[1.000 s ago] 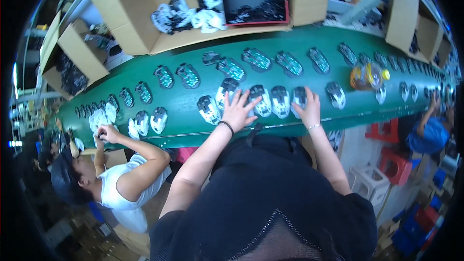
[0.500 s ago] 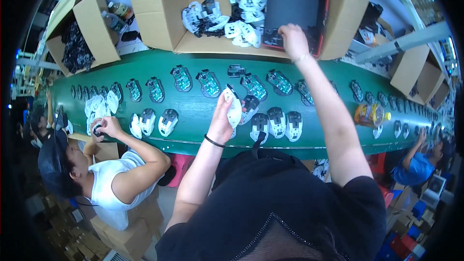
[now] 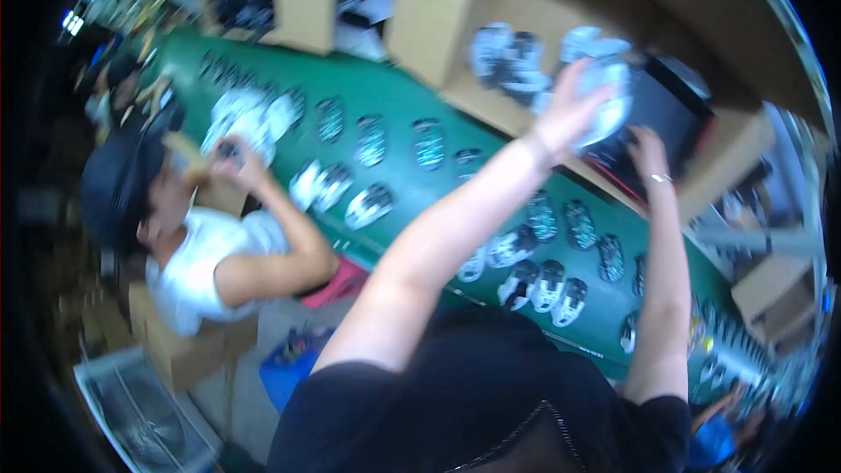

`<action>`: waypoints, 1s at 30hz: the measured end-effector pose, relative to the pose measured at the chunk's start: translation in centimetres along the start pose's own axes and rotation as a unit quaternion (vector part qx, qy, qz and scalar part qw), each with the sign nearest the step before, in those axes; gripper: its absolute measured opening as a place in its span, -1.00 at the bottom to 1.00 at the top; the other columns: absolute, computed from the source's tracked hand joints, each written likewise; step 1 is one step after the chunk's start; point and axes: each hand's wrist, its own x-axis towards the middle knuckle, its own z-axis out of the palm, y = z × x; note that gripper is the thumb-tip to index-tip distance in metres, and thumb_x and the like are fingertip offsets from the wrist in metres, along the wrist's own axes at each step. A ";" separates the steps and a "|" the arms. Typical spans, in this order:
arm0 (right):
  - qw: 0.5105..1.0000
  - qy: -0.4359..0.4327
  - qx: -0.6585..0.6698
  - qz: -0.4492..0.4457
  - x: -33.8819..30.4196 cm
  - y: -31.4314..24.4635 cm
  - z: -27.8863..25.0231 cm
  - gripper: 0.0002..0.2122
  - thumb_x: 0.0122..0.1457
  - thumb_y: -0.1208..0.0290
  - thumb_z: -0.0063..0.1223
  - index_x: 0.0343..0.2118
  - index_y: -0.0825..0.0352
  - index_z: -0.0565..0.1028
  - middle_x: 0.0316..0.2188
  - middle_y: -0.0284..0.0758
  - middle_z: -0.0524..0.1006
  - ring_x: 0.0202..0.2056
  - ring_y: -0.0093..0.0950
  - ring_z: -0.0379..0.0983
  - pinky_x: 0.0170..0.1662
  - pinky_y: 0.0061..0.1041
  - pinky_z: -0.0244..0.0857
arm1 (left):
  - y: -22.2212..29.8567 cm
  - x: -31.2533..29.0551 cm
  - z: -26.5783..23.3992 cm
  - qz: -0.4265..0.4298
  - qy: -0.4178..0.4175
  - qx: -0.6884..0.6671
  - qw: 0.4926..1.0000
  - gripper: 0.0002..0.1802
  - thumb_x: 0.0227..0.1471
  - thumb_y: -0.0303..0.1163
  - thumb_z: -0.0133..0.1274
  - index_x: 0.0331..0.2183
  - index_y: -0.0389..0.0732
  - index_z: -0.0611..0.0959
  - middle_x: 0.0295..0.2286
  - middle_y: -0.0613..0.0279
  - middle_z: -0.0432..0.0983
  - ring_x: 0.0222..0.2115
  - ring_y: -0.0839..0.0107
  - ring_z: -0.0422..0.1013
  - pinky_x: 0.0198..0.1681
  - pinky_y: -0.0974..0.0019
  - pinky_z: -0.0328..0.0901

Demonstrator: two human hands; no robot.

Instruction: The person assembles computer mouse casings by picking small components from a box and fitting them into upper mouse shells by hand, then placing the assembled casings onto the conveyor belt.

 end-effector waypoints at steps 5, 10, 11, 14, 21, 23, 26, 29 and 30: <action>0.993 -0.024 0.068 0.098 -1.8 3.8 -0.5 -0.51 -0.15 0.67 -0.05 -0.06 0.19 0.44 -0.47 -0.20 0.42 -0.41 -0.33 0.40 -0.25 -0.43 0.29 | -5.4 -1.5 0.7 -0.041 -0.040 -0.082 0.995 -0.39 0.00 -0.35 0.06 0.06 -0.21 0.22 -0.11 0.21 0.34 -0.10 0.47 0.29 -0.08 0.37 0.24; 0.986 0.052 0.131 0.090 -2.3 4.0 -0.9 -0.59 -0.06 0.62 -0.02 -0.07 0.20 0.45 -0.44 -0.24 0.51 -0.44 -0.47 0.43 -0.26 -0.52 0.31 | -9.1 -10.5 -6.3 -0.176 0.046 -0.184 0.966 -0.53 0.05 -0.21 -0.02 -0.02 -0.08 0.29 -0.26 0.34 0.44 -0.35 0.49 0.43 -0.34 0.36 0.35; 0.984 0.050 0.138 0.096 -2.1 3.8 -0.4 -0.63 -0.04 0.59 -0.01 -0.09 0.21 0.46 -0.42 -0.22 0.52 -0.42 -0.48 0.45 -0.25 -0.52 0.32 | -9.1 -12.3 -7.2 -0.193 0.106 -0.160 0.962 -0.64 0.06 -0.17 -0.04 -0.10 -0.04 0.37 -0.30 0.36 0.47 -0.37 0.51 0.43 -0.38 0.38 0.33; 0.961 0.019 0.210 0.179 -0.2 0.2 -0.2 -0.71 -0.01 0.52 0.06 -0.15 0.27 0.49 -0.46 -0.25 0.55 -0.44 -0.54 0.48 -0.31 -0.54 0.36 | -7.9 -16.3 -10.2 -0.202 0.131 -0.175 0.955 -0.62 0.05 0.01 -0.12 -0.22 -0.04 0.48 -0.37 0.29 0.50 -0.39 0.42 0.44 -0.48 0.38 0.28; 0.829 0.086 0.527 0.166 -2.7 -3.8 -2.6 -0.75 0.00 0.66 0.05 -0.20 0.42 0.48 -0.40 -0.36 0.52 -0.37 -0.67 0.41 -0.31 -0.72 0.33 | -7.2 -14.5 -8.1 -0.180 -0.019 -0.324 0.928 -0.39 0.02 0.08 -0.18 -0.03 -0.15 0.37 -0.22 0.13 0.43 -0.31 0.35 0.41 -0.56 0.45 0.28; 0.831 0.087 0.532 0.140 -3.9 -6.3 -4.3 -0.75 0.00 0.66 0.04 -0.20 0.42 0.47 -0.38 -0.36 0.52 -0.34 -0.66 0.42 -0.28 -0.71 0.33 | -6.7 -11.9 -5.5 -0.176 -0.070 -0.333 0.924 -0.32 -0.01 0.09 -0.18 0.02 -0.18 0.32 -0.07 0.08 0.32 -0.10 0.21 0.30 -0.55 0.45 0.26; 0.821 0.079 0.553 0.116 -6.7 -10.3 -6.2 -0.76 0.01 0.66 0.03 -0.20 0.43 0.47 -0.35 -0.34 0.52 -0.29 -0.63 0.43 -0.18 -0.67 0.34 | -6.6 -8.9 -2.4 -0.157 -0.130 -0.344 0.916 -0.22 -0.10 0.13 -0.07 0.06 -0.17 0.29 0.07 0.09 0.14 0.12 0.02 0.03 -0.53 0.47 0.24; 0.869 0.116 0.475 0.081 -8.7 -11.9 -6.2 -0.76 0.00 0.64 0.04 -0.20 0.41 0.48 -0.32 -0.30 0.52 -0.28 -0.60 0.44 -0.17 -0.63 0.33 | -7.3 -7.6 -0.7 -0.166 -0.156 -0.387 0.893 -0.28 -0.08 0.08 -0.07 0.03 -0.18 0.31 0.01 0.18 0.25 0.04 0.06 0.17 -0.57 0.44 0.27; 0.906 0.145 0.395 0.043 -9.1 -11.7 -6.1 -0.74 -0.01 0.64 0.05 -0.20 0.39 0.49 -0.32 -0.28 0.52 -0.27 -0.58 0.45 -0.18 -0.62 0.33 | -7.7 -7.3 -0.6 -0.155 -0.153 -0.384 0.897 -0.29 -0.07 0.06 -0.06 0.04 -0.17 0.30 0.03 0.18 0.22 0.05 0.07 0.14 -0.56 0.43 0.26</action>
